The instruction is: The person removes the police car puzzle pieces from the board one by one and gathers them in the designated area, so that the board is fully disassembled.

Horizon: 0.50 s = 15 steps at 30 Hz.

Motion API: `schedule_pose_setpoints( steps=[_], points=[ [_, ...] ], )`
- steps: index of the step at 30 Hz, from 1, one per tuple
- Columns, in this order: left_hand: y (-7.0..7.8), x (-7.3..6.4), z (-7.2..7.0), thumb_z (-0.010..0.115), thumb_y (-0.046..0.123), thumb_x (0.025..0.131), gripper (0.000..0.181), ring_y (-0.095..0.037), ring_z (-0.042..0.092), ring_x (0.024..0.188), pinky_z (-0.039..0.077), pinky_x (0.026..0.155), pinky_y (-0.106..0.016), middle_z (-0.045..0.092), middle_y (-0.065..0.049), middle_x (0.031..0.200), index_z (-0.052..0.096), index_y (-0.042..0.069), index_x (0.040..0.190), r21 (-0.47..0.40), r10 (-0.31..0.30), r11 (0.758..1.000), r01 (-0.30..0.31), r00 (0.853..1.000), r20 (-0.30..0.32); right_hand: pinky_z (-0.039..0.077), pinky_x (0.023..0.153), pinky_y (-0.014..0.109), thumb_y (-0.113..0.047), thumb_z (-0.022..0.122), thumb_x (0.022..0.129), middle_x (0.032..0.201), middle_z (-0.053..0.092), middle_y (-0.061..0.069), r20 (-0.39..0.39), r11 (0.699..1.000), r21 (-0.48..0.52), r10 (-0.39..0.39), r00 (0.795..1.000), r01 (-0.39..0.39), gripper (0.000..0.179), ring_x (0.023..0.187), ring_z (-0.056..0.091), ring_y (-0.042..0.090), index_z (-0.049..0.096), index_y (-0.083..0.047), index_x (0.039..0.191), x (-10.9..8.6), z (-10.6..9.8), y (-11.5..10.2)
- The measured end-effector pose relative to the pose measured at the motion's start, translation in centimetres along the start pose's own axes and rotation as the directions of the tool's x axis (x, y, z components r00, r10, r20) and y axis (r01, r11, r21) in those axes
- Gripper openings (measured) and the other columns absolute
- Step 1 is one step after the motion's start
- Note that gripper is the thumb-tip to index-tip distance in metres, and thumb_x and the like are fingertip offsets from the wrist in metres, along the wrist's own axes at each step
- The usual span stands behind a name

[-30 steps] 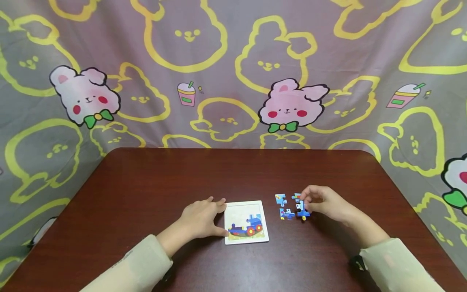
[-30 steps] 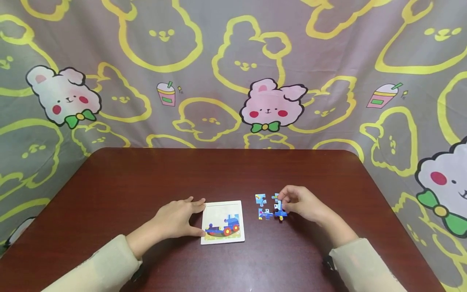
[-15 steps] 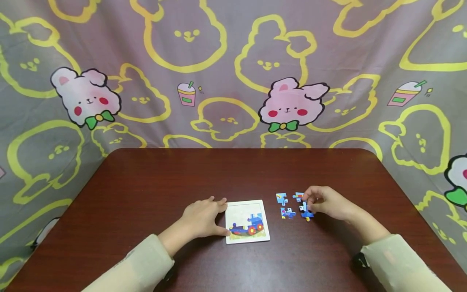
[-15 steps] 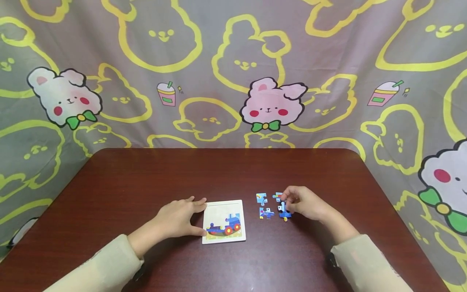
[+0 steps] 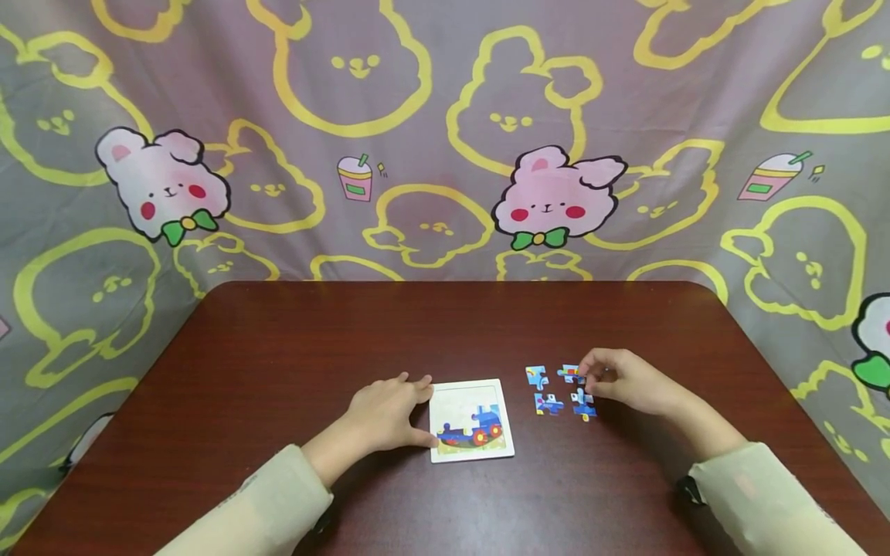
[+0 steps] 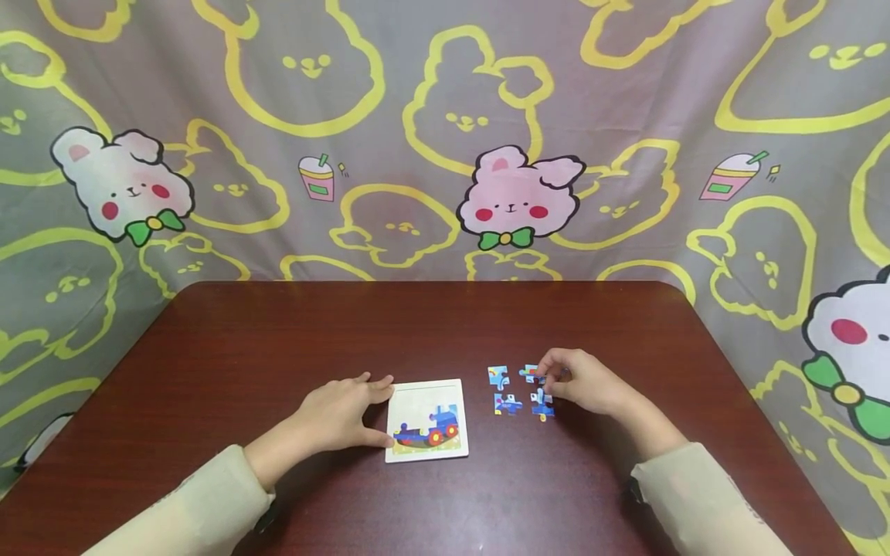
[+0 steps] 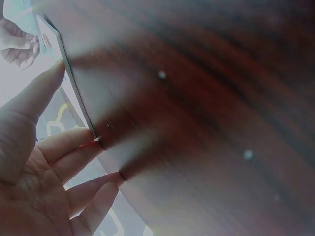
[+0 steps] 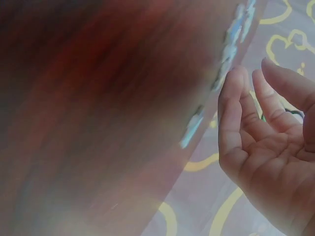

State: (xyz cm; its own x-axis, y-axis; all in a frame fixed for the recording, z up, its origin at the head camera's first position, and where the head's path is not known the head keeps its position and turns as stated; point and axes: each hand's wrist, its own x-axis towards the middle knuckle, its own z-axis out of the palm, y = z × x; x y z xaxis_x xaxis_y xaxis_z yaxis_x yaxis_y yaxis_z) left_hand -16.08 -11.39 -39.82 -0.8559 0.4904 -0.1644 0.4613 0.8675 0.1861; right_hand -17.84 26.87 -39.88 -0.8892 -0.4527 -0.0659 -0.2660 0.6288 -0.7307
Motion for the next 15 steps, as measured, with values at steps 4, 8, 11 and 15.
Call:
schedule_pose_setpoints(
  steps=[4,8,11,15],
  points=[
    [-0.1,-0.1,0.1,0.079,0.062,0.073,0.081,-0.034,0.049,0.138,0.051,0.094,-0.057,0.054,0.000,0.148,0.060,0.020,0.140,0.001,-0.014,1.000,0.014,1.000,0.013,0.048,0.065,0.023,0.000,0.068,0.090,0.084,0.064,0.003,0.020,0.999,0.006,-0.052,0.998,0.052,0.014,0.074,0.057,0.008,0.062,-0.001,0.102,1.0,1.0,-1.3],
    [-0.1,-0.2,0.1,0.079,0.062,0.073,0.081,-0.034,0.049,0.138,0.050,0.095,-0.057,0.054,0.001,0.148,0.060,0.020,0.140,0.004,-0.020,1.000,0.020,1.000,0.016,0.051,0.069,0.024,0.002,0.068,0.088,0.085,0.063,0.002,0.067,0.994,0.019,-0.107,0.992,0.106,0.016,0.074,0.058,0.010,0.063,-0.002,0.103,2.4,2.5,-2.8],
    [0.0,-0.1,0.0,0.079,0.061,0.073,0.081,-0.034,0.049,0.138,0.051,0.093,-0.057,0.054,0.000,0.148,0.060,0.020,0.139,0.002,-0.015,1.000,0.015,1.000,0.012,0.051,0.069,0.024,0.001,0.069,0.088,0.087,0.063,0.001,0.104,0.992,0.015,-0.128,0.986,0.127,0.017,0.076,0.058,0.011,0.064,-0.004,0.104,3.5,3.7,-4.0],
    [0.0,0.1,0.0,0.079,0.061,0.073,0.080,-0.034,0.049,0.138,0.052,0.091,-0.058,0.054,0.000,0.148,0.060,0.019,0.139,0.000,-0.007,1.000,0.007,1.000,0.012,0.050,0.066,0.023,-0.001,0.071,0.087,0.087,0.063,0.001,0.151,0.988,0.012,-0.154,0.977,0.153,0.017,0.075,0.056,0.009,0.066,-0.006,0.103,4.6,5.2,-5.6]
  ],
)
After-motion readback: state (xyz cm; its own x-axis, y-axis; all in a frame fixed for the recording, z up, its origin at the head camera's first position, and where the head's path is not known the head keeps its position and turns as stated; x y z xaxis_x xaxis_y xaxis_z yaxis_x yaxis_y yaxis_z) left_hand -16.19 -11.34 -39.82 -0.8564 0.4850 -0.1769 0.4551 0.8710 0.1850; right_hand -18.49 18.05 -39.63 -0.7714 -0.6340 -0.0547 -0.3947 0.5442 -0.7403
